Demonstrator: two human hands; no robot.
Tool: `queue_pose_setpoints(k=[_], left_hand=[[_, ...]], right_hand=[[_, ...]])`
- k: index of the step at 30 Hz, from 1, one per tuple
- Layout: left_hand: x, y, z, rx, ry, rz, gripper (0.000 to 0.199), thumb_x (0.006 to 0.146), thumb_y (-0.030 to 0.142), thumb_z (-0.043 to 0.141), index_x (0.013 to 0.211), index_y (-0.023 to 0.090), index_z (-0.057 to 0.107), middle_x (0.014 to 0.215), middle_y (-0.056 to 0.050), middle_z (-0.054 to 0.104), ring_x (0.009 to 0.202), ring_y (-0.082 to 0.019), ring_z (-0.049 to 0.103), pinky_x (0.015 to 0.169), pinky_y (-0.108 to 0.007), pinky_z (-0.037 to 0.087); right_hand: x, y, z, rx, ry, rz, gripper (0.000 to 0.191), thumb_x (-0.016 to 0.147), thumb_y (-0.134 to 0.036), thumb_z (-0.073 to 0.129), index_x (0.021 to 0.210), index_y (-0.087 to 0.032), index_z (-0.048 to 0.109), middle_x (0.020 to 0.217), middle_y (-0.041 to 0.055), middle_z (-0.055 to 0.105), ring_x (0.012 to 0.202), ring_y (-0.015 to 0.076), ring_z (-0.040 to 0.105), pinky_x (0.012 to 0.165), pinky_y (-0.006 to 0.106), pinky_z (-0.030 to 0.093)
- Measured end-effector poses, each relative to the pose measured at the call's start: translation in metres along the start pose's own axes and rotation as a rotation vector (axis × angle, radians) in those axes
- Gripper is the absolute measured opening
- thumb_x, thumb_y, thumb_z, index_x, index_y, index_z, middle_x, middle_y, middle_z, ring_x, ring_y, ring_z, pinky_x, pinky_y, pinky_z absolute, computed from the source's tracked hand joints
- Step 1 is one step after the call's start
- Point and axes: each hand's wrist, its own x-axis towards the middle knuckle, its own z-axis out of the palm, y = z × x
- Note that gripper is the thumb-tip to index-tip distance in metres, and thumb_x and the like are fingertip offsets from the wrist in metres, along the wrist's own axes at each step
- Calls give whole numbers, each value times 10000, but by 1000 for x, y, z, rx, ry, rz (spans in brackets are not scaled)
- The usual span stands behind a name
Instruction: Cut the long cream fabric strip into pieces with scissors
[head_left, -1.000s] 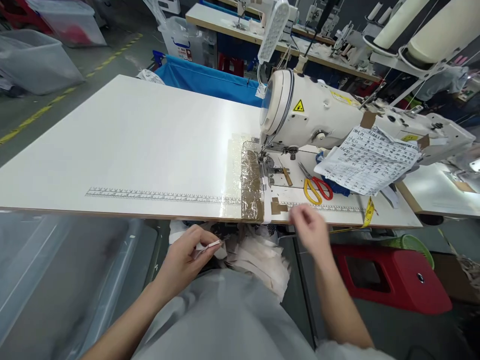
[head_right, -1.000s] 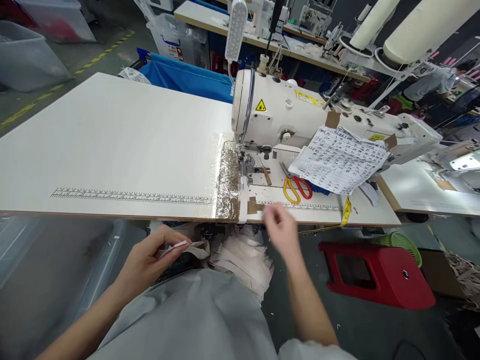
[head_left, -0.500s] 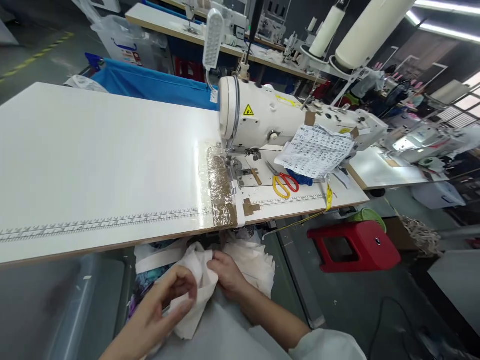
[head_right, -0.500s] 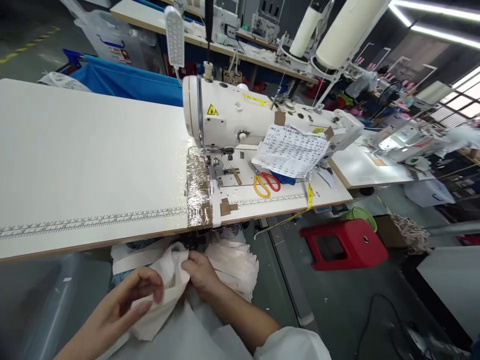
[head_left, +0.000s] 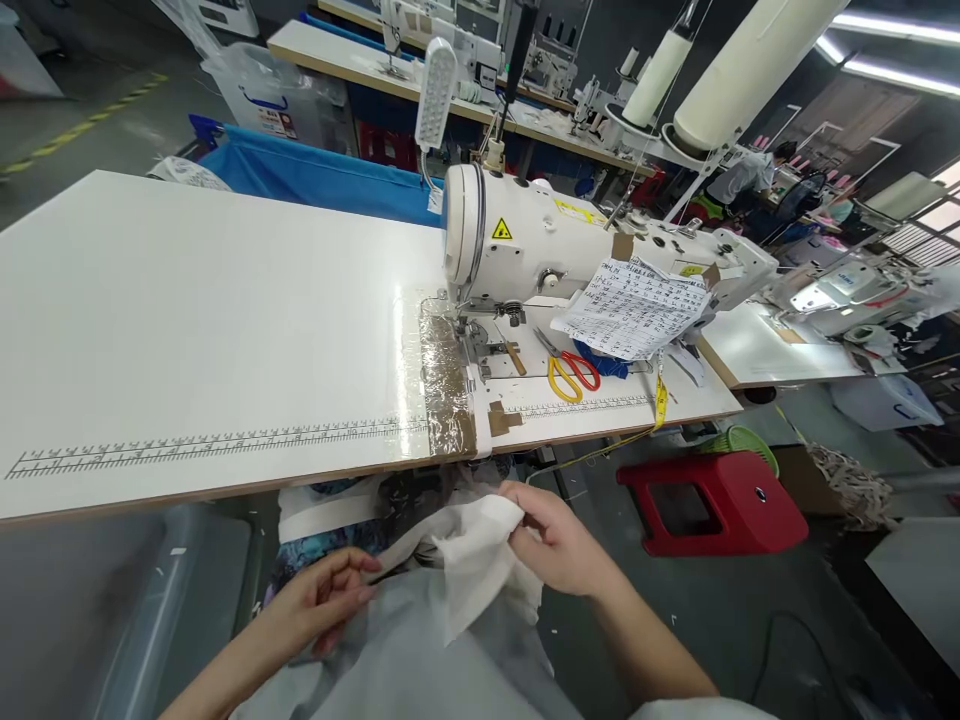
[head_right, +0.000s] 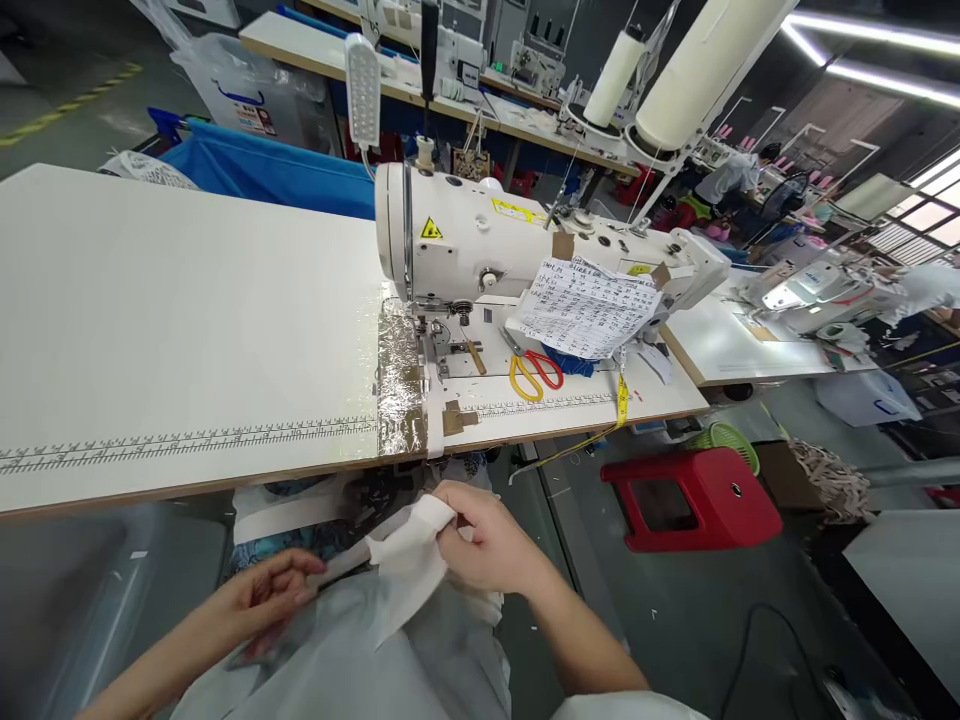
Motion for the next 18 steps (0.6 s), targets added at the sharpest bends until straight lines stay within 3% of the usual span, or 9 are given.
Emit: queue_pose_setpoints(k=[2,4,6,8,10,12,14,18], left_hand=[[4,10,6,164,59,135,437,812,554,630,1094,223,597,783,-7,580,643,-158,554,570,-241,435],[9,30,20,314,72,358,497,841,473,621,1279,259,528,1186,-97,599,1030,-251,584,806,-308,501],[15,55,40,384,-40,587,574,849,400,625,1382,273,454,1405,-114,481,1256,-283,465,1003,-369,434],[22,78,59,364,-265,703,470,851,385,623,1290,238,548,1304,-112,570,1187,-264,522,1014,-358,424],[28,95,69,298,-496,653,294,851,441,612,983,184,666,917,-68,675,848,-200,623,785,-272,498],[30,104,67,250,-574,507,359,860,498,586,726,166,612,611,0,553,559,-130,536,531,-209,420],[26,106,52,254,-492,370,403,867,512,574,652,173,552,542,28,453,472,-105,453,438,-198,337],[4,94,-1,320,-235,221,313,833,440,646,654,186,616,578,6,533,515,-128,486,466,-198,375]], right_hand=[[1,-10,-15,-169,-129,-34,113,865,-162,428,833,-189,533,734,-25,512,641,102,441,603,212,344],[3,-22,-27,-351,-285,-84,151,920,-199,416,875,-187,560,708,-19,539,616,108,443,590,222,329],[3,-35,-36,-461,-432,-156,198,955,-238,411,923,-184,599,717,4,597,621,119,481,589,230,332],[2,-47,-46,-487,-548,-213,234,970,-265,418,967,-180,635,750,25,653,633,126,527,590,230,345],[0,-52,-61,-493,-598,-208,246,970,-281,439,989,-173,660,747,28,672,629,128,555,580,228,352],[-2,-46,-81,-502,-552,-119,261,971,-295,448,986,-170,676,735,23,673,633,131,574,574,221,364],[-1,-27,-105,-494,-426,34,290,973,-332,445,966,-175,689,752,18,680,656,134,590,578,212,392],[7,29,-148,-447,-118,235,359,938,-435,468,901,-172,709,824,28,710,733,173,627,620,239,471]])
